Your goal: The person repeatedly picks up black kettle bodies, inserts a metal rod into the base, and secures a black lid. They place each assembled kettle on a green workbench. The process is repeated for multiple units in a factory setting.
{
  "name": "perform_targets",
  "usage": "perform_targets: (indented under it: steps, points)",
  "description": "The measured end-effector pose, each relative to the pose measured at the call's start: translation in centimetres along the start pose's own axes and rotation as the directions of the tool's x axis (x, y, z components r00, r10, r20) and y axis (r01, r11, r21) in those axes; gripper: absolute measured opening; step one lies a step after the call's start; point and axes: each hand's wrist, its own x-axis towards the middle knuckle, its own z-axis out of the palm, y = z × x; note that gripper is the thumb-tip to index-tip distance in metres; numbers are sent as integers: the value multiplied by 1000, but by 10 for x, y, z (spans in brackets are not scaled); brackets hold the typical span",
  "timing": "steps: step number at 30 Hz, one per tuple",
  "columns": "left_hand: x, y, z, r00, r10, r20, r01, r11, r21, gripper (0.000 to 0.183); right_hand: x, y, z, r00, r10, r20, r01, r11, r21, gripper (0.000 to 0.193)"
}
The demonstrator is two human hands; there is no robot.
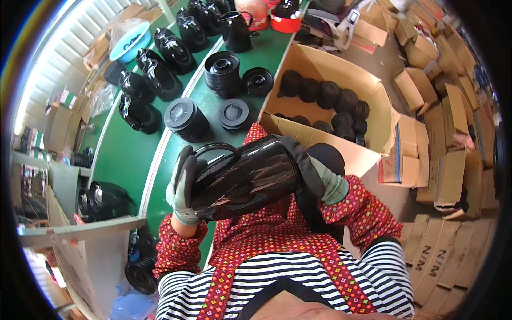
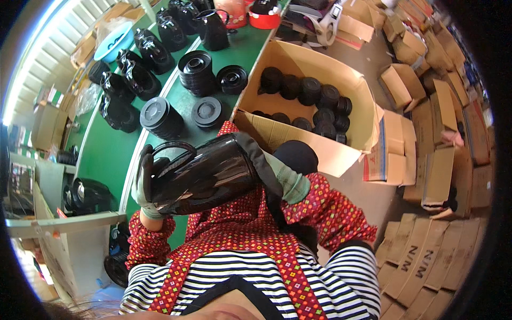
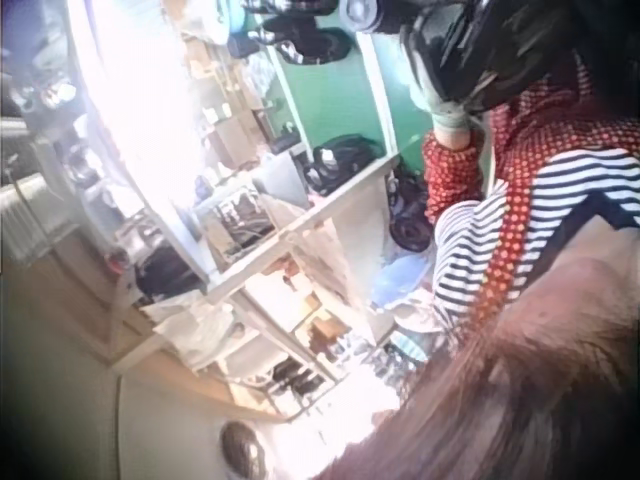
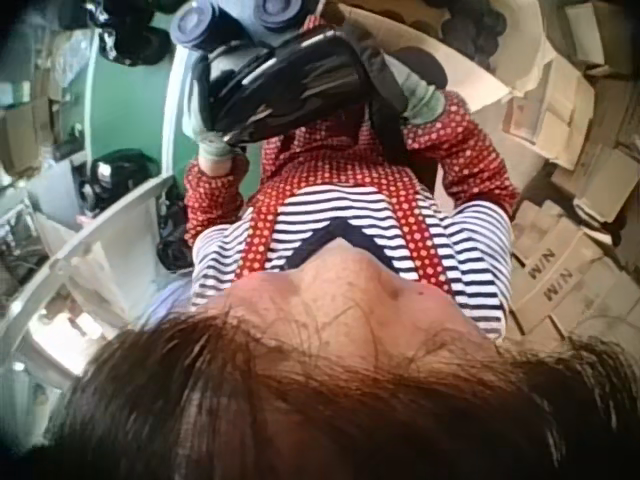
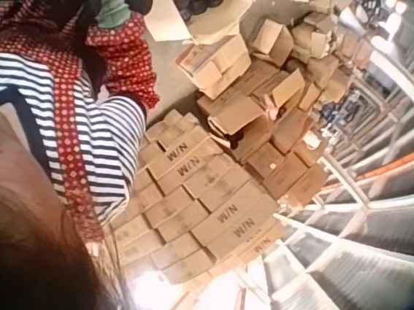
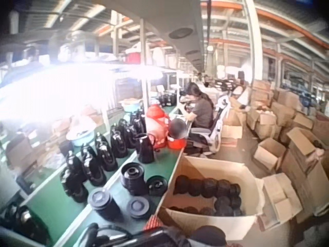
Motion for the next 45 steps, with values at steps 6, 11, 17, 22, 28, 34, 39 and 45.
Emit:
perform_targets:
  steps: [6,11,17,22,28,34,39,45]
  points:
    - [-25,-15,14,908,-344,237,413,824,-386,93,-1,-45,8,834,-501,230,531,617,-581,81]
    - [7,27,-1,937,-298,183,316,945,-80,101,2,-43,34,950,-310,-39,308,950,-46,79]
    - [27,41,-13,947,-290,138,310,937,-161,94,3,-41,20,996,50,-70,-31,966,258,77]
    - [8,14,5,913,-356,198,407,800,-441,97,-6,-40,42,790,-613,-18,596,774,-214,72]
    - [62,51,-25,952,11,305,4,999,-48,89,-8,-29,20,994,-97,50,69,913,403,65]
    - [30,26,4,814,-463,351,577,584,-571,68,-9,-19,45,679,-727,-98,674,671,-310,68]
    - [75,47,-18,803,502,323,-537,843,26,48,-11,-15,26,979,133,-156,-43,878,477,62]
    - [19,8,5,846,-260,465,485,739,-468,84,-15,-14,20,920,-384,-76,372,919,-133,74]
